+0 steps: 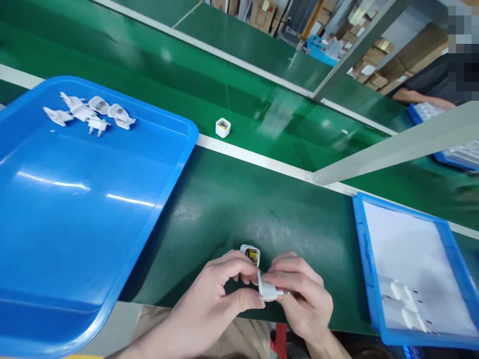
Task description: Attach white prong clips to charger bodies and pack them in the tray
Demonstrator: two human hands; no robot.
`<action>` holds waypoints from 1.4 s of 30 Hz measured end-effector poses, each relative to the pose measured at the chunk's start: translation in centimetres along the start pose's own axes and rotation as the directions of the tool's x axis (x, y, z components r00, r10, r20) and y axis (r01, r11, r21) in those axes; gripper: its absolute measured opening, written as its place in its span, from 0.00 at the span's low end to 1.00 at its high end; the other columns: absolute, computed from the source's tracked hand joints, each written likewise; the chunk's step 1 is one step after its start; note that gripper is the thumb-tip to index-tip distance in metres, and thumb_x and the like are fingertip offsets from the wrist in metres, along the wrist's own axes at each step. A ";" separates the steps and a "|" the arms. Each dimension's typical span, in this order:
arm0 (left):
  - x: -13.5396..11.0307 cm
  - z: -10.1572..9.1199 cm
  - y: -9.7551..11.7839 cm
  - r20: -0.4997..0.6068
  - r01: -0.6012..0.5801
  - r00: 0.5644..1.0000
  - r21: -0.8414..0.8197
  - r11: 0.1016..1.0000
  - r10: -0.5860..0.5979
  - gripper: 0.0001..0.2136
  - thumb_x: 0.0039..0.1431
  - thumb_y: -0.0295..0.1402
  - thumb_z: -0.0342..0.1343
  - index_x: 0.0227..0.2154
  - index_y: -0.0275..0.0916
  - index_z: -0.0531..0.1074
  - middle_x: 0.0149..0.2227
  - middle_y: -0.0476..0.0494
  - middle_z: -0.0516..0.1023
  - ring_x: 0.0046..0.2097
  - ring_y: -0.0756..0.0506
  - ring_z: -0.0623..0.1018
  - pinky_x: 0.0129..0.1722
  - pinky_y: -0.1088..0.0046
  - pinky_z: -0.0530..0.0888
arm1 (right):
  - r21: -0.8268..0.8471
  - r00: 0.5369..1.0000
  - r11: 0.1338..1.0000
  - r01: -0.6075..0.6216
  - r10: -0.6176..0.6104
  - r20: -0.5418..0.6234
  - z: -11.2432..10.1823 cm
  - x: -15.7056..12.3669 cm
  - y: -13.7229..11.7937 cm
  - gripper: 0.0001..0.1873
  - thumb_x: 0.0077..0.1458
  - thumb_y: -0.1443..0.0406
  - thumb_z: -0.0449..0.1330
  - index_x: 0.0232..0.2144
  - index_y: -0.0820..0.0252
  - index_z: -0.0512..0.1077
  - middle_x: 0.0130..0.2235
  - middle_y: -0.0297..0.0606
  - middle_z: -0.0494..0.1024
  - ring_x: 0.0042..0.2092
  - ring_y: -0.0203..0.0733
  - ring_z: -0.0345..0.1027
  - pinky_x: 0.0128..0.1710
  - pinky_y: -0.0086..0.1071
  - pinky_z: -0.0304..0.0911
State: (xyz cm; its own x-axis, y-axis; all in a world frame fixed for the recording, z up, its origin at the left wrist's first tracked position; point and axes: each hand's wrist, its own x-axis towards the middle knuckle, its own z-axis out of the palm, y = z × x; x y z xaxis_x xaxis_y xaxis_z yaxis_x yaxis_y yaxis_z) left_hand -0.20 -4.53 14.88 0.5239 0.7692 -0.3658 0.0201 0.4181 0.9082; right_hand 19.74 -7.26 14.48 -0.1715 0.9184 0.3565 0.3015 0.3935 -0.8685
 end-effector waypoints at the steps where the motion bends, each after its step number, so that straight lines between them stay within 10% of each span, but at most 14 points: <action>1: -0.1 0.1 -0.1 -0.007 0.005 1.000 -0.012 1.000 -0.005 0.04 0.55 0.27 0.65 0.31 0.43 0.79 0.35 0.52 0.76 0.39 0.50 0.74 0.39 0.77 0.68 | 0.006 1.000 1.000 0.009 -0.009 -0.001 0.1 -0.2 0.0 0.09 0.67 0.66 0.62 0.47 0.52 0.79 0.37 0.38 0.78 0.35 0.42 0.74 0.33 0.38 0.72; 10: -0.9 0.9 -1.5 -0.035 -0.057 0.998 -0.042 0.998 0.055 0.08 0.52 0.25 0.71 0.29 0.42 0.78 0.34 0.55 0.77 0.37 0.52 0.74 0.39 0.78 0.70 | -0.001 0.997 0.997 0.076 -0.076 -0.024 0.6 -0.8 -0.4 0.11 0.69 0.69 0.57 0.48 0.55 0.78 0.36 0.39 0.79 0.35 0.42 0.74 0.32 0.39 0.73; 18: 0.3 -2.7 -1.5 0.027 -0.291 0.938 0.601 0.744 0.345 0.37 0.52 0.41 0.74 0.64 0.50 0.66 0.60 0.44 0.71 0.60 0.40 0.71 0.59 0.62 0.70 | -0.373 1.000 0.928 0.007 -0.017 -0.024 -1.9 0.0 -0.9 0.10 0.63 0.71 0.63 0.44 0.54 0.78 0.38 0.38 0.77 0.38 0.44 0.72 0.35 0.39 0.70; 26: 3.2 -2.3 -3.8 0.108 -0.378 0.880 0.748 0.546 0.463 0.09 0.65 0.31 0.63 0.47 0.41 0.73 0.49 0.48 0.79 0.52 0.43 0.75 0.50 0.62 0.68 | -0.612 0.966 0.788 0.066 0.104 0.238 -0.6 1.4 -0.5 0.07 0.68 0.70 0.59 0.45 0.58 0.75 0.42 0.43 0.72 0.40 0.44 0.67 0.39 0.37 0.69; 36: 3.1 -2.2 -3.6 0.107 -0.383 0.872 0.758 0.528 0.479 0.07 0.65 0.32 0.63 0.44 0.39 0.75 0.46 0.45 0.79 0.50 0.42 0.75 0.49 0.62 0.68 | -0.783 0.895 0.546 0.297 0.128 0.428 -0.1 2.4 -2.1 0.16 0.68 0.76 0.48 0.45 0.63 0.74 0.42 0.46 0.72 0.37 0.46 0.63 0.36 0.38 0.65; 42: 3.1 -2.2 -3.5 0.100 -0.388 0.861 0.763 0.516 0.499 0.06 0.65 0.33 0.62 0.43 0.38 0.75 0.47 0.43 0.80 0.50 0.41 0.75 0.49 0.61 0.68 | -0.760 0.840 0.542 0.359 0.168 0.517 0.8 3.5 -2.7 0.19 0.63 0.80 0.46 0.40 0.64 0.74 0.35 0.42 0.71 0.34 0.46 0.60 0.35 0.39 0.63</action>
State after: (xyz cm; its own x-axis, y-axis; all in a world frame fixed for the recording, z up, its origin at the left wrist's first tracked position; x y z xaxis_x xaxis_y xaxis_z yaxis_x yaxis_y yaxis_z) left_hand -0.46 -2.55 10.09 0.5464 0.8223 0.1588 0.4569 -0.4516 0.7664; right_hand 17.62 -5.17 17.82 -0.5781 0.8156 -0.0243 0.8143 0.5747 -0.0812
